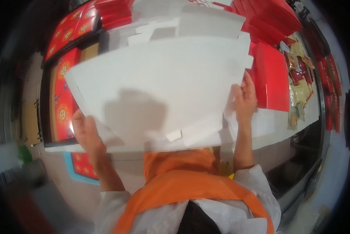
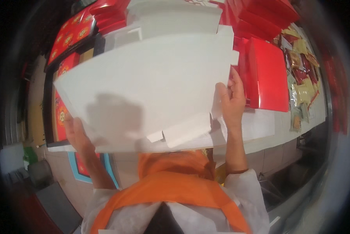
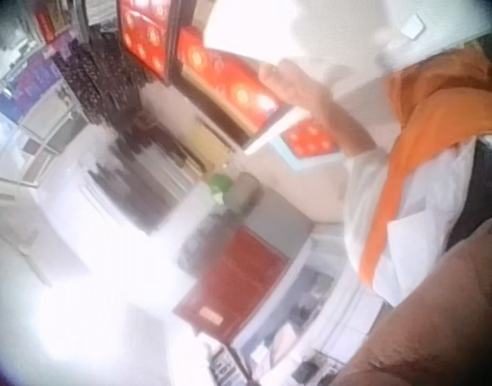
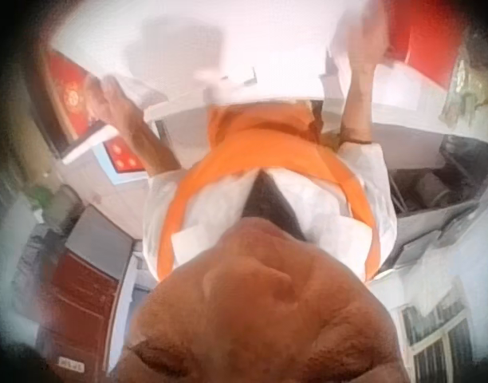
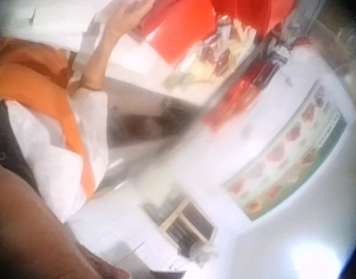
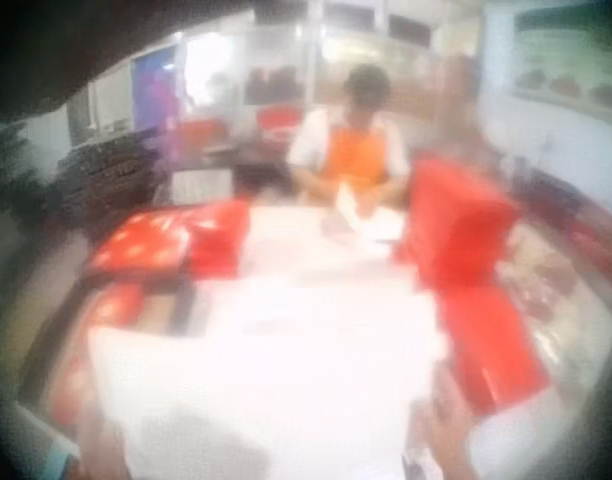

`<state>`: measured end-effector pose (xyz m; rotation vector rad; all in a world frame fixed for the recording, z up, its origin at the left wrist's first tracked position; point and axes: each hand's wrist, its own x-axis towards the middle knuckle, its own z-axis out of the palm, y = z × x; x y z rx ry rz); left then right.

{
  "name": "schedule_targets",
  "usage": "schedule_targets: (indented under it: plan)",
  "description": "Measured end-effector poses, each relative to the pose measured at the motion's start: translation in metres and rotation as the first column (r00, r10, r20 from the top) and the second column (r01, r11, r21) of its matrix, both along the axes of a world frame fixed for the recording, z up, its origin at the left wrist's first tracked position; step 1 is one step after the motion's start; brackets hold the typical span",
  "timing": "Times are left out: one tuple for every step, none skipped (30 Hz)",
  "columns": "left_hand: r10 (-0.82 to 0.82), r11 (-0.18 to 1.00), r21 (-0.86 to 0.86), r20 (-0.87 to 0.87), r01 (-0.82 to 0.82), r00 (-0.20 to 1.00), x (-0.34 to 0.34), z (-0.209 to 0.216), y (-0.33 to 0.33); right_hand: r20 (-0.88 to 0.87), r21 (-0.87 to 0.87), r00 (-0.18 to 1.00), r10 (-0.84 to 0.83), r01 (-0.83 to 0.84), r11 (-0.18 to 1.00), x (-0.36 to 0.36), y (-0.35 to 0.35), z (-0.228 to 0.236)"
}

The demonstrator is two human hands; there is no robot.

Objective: The person assembles small red boxes by hand. They repeatedly pick up a flat white cardboard piece, fold it into a box shape, and insert a red rectangular insert into the center. The completed boxes are stacked on the table to the right.

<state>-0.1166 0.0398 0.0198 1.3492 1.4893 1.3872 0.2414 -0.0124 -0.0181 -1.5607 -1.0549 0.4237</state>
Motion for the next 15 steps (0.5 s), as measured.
schedule_targets:
  plan:
    - [0.023, 0.999, -0.046, -0.075, -0.027, 0.997, -0.006, -0.004, -0.002, -0.125, -0.016, 0.992, 0.030, -0.032, 0.999, -0.002, -0.002, 0.014]
    - [-0.037, 0.998, 0.039, -0.295, 0.051, 0.955, -0.017, -0.013, -0.007, -0.249, -0.026, 0.967, 0.060, -0.069, 0.997, -0.003, -0.003, 0.028]
    - [-0.084, 0.984, 0.098, -0.496, 0.152, 0.864, -0.029, -0.025, -0.012, -0.287, -0.108, 0.951, 0.112, -0.148, 0.983, -0.002, -0.005, 0.046]
    - [-0.192, 0.973, 0.054, -0.353, 0.225, 0.916, -0.030, -0.031, -0.016, -0.277, -0.132, 0.945, 0.173, -0.215, 0.968, 0.001, -0.007, 0.049]
    - [-0.284, 0.956, 0.015, -0.194, 0.292, 0.939, -0.031, -0.038, -0.019, -0.268, -0.157, 0.934, 0.235, -0.283, 0.946, 0.004, -0.009, 0.051]
    - [-0.328, 0.922, -0.077, 0.361, 0.379, 0.873, -0.022, -0.041, -0.023, -0.263, -0.184, 0.917, 0.298, -0.352, 0.918, 0.008, -0.012, 0.050]
    - [-0.453, 0.845, -0.105, 0.377, 0.524, 0.808, -0.014, -0.042, -0.018, -0.261, -0.196, 0.906, 0.334, -0.388, 0.900, 0.010, -0.015, 0.046]
    - [-0.572, 0.741, -0.132, 0.390, 0.658, 0.722, -0.005, -0.042, -0.013, -0.258, -0.207, 0.893, 0.369, -0.424, 0.881, 0.013, -0.019, 0.039]
    - [-0.674, 0.619, -0.158, 0.397, 0.770, 0.623, 0.005, -0.042, -0.009, -0.255, -0.217, 0.878, 0.404, -0.459, 0.861, 0.016, -0.021, 0.032]
    - [-0.828, 0.532, 0.054, 0.242, 0.845, 0.506, 0.031, -0.022, -0.001, -0.213, -0.298, 0.881, 0.422, -0.470, 0.831, 0.019, -0.020, 0.025]
    - [-0.864, 0.499, 0.119, 0.144, 0.858, 0.483, 0.043, -0.024, 0.003, -0.174, -0.377, 0.882, 0.439, -0.471, 0.797, 0.022, -0.021, 0.019]
    - [-0.857, 0.480, 0.034, -0.195, 0.876, 0.477, 0.050, -0.016, 0.011, -0.137, -0.458, 0.881, 0.452, -0.461, 0.760, 0.023, -0.024, 0.015]
    - [-0.858, 0.464, 0.058, -0.220, 0.884, 0.465, 0.060, -0.015, 0.015, -0.182, -0.444, 0.865, 0.467, -0.496, 0.747, 0.022, -0.024, 0.015]
    - [-0.858, 0.446, 0.082, -0.245, 0.891, 0.452, 0.069, -0.015, 0.018, -0.225, -0.427, 0.848, 0.480, -0.529, 0.734, 0.018, -0.024, 0.015]
    - [-0.871, 0.452, -0.039, -0.237, 0.891, 0.431, 0.078, -0.015, 0.020, -0.266, -0.409, 0.829, 0.492, -0.559, 0.721, 0.014, -0.024, 0.014]
